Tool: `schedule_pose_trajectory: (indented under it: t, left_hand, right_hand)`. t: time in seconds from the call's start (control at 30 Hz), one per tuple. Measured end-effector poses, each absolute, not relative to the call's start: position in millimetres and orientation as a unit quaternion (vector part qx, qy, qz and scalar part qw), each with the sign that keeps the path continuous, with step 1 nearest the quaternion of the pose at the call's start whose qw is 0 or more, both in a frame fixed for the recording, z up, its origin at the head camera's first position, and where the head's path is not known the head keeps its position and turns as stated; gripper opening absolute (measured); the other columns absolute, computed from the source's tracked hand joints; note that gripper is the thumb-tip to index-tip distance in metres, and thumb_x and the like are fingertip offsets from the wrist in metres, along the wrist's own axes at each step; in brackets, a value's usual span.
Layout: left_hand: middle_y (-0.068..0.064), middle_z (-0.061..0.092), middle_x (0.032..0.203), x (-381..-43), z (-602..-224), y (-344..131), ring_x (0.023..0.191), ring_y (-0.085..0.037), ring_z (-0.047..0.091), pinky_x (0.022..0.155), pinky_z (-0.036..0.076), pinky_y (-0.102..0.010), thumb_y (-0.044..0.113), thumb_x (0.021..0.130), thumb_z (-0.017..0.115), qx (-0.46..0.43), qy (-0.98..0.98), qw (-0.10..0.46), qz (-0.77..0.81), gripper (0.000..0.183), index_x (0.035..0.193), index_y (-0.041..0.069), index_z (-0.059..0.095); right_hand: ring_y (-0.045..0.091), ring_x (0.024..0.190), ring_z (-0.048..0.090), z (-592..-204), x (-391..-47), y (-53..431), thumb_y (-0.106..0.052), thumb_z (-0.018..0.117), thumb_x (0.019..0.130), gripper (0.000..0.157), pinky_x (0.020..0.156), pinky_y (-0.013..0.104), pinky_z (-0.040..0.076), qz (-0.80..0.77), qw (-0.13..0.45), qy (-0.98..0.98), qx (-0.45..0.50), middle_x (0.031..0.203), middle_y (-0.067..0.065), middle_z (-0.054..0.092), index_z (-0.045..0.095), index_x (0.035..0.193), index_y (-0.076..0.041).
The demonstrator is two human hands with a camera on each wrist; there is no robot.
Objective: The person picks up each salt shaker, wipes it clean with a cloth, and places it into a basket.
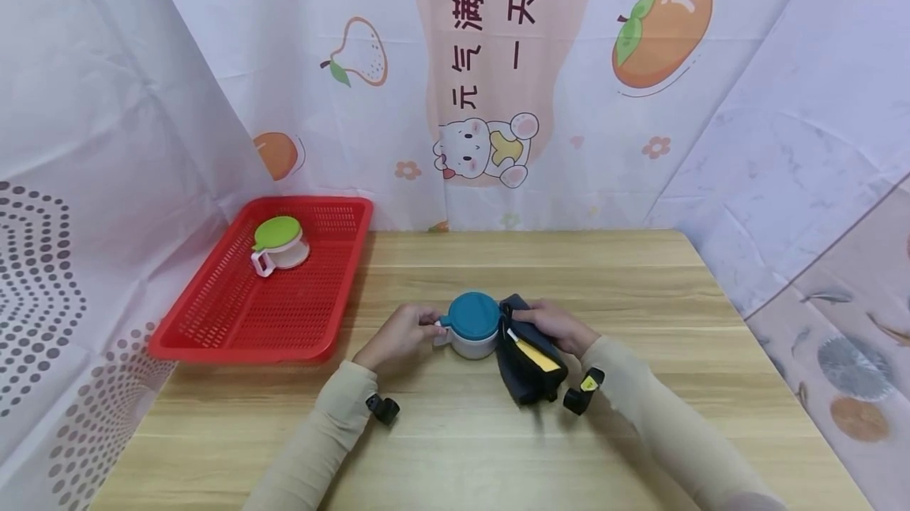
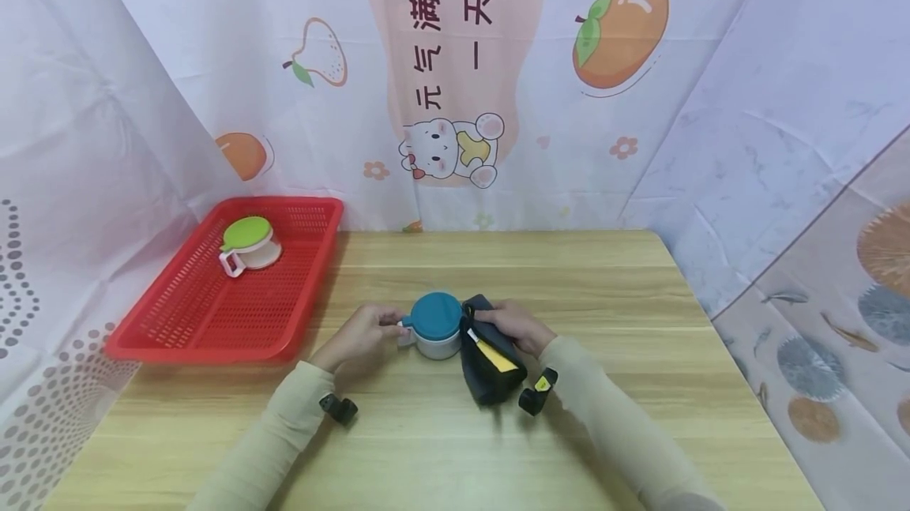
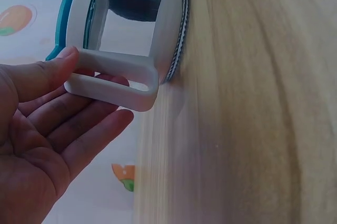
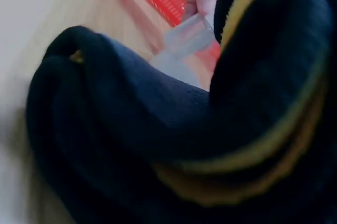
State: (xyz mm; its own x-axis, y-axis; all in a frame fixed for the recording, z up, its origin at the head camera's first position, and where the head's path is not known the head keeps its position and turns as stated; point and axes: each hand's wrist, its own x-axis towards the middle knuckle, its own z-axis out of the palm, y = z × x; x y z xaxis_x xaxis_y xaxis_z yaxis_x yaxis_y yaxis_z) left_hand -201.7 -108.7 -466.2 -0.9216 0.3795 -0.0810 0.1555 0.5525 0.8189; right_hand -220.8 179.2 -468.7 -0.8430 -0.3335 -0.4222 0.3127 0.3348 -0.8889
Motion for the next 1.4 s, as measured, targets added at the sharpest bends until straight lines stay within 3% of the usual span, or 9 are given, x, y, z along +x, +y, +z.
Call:
schedule_pose_trajectory:
  t: [0.3, 0.5, 0.67, 0.93, 1.27, 1.4]
  left_hand:
    - [-0.001, 0.069, 0.091, -204, -466, -112, 0.084, -0.014, 0.056, 0.076, 0.049, -0.026, 0.009, 0.091, 0.066, 0.178, 0.872, 0.117, 0.441, 0.011, 0.1, 0.009, 0.074]
    - [-0.001, 0.069, 0.094, -203, -464, -112, 0.088, -0.016, 0.056, 0.08, 0.049, -0.029, 0.011, 0.092, 0.066, 0.18, 0.873, 0.122, 0.438, 0.012, 0.101, 0.01, 0.074]
    - [-0.001, 0.067, 0.09, -205, -463, -112, 0.086, -0.015, 0.054, 0.077, 0.047, -0.029, 0.009, 0.092, 0.065, 0.151, 0.867, 0.134, 0.455, 0.011, 0.098, 0.012, 0.073]
    - [-0.002, 0.065, 0.088, -200, -466, -111, 0.084, -0.016, 0.053, 0.073, 0.047, -0.027, 0.009, 0.092, 0.066, 0.102, 0.862, 0.14, 0.477, 0.011, 0.099, 0.009, 0.074]
    - [-0.003, 0.069, 0.095, -195, -470, -105, 0.089, -0.015, 0.057, 0.08, 0.051, -0.029, 0.011, 0.092, 0.066, 0.081, 0.855, 0.127, 0.497, 0.015, 0.104, 0.007, 0.074]
    - [-0.003, 0.069, 0.095, -196, -471, -104, 0.088, -0.015, 0.057, 0.079, 0.052, -0.031, 0.011, 0.092, 0.067, 0.079, 0.848, 0.12, 0.51, 0.014, 0.103, 0.008, 0.074]
  right_hand:
    - [0.01, 0.075, 0.056, -464, -240, 178, -0.024, 0.057, 0.095, 0.032, 0.069, 0.022, 0.047, -0.533, 0.28, 0.798, -0.031, 0.1, 0.005, 0.06, 0.064, 0.114, 0.001]
    - [0.011, 0.072, 0.052, -460, -254, 174, -0.023, 0.061, 0.093, 0.02, 0.068, 0.022, 0.043, -0.488, 0.268, 0.83, -0.035, 0.085, 0.0, 0.057, 0.065, 0.095, -0.003]
    - [0.012, 0.072, 0.052, -458, -261, 171, -0.023, 0.06, 0.093, 0.02, 0.069, 0.022, 0.042, -0.481, 0.267, 0.834, -0.043, 0.081, -0.001, 0.056, 0.066, 0.094, -0.004]
    - [0.009, 0.063, 0.051, -460, -256, 167, -0.023, 0.061, 0.093, 0.024, 0.064, 0.021, 0.043, -0.513, 0.27, 0.814, -0.035, 0.073, -0.005, 0.056, 0.058, 0.071, -0.015]
    - [0.009, 0.063, 0.053, -465, -256, 169, -0.024, 0.06, 0.094, 0.025, 0.062, 0.021, 0.045, -0.513, 0.265, 0.816, -0.016, 0.077, -0.002, 0.058, 0.058, 0.071, -0.013]
    - [0.01, 0.069, 0.055, -466, -254, 171, -0.025, 0.06, 0.094, 0.022, 0.064, 0.022, 0.046, -0.518, 0.26, 0.815, -0.014, 0.095, 0.005, 0.063, 0.067, 0.087, -0.006]
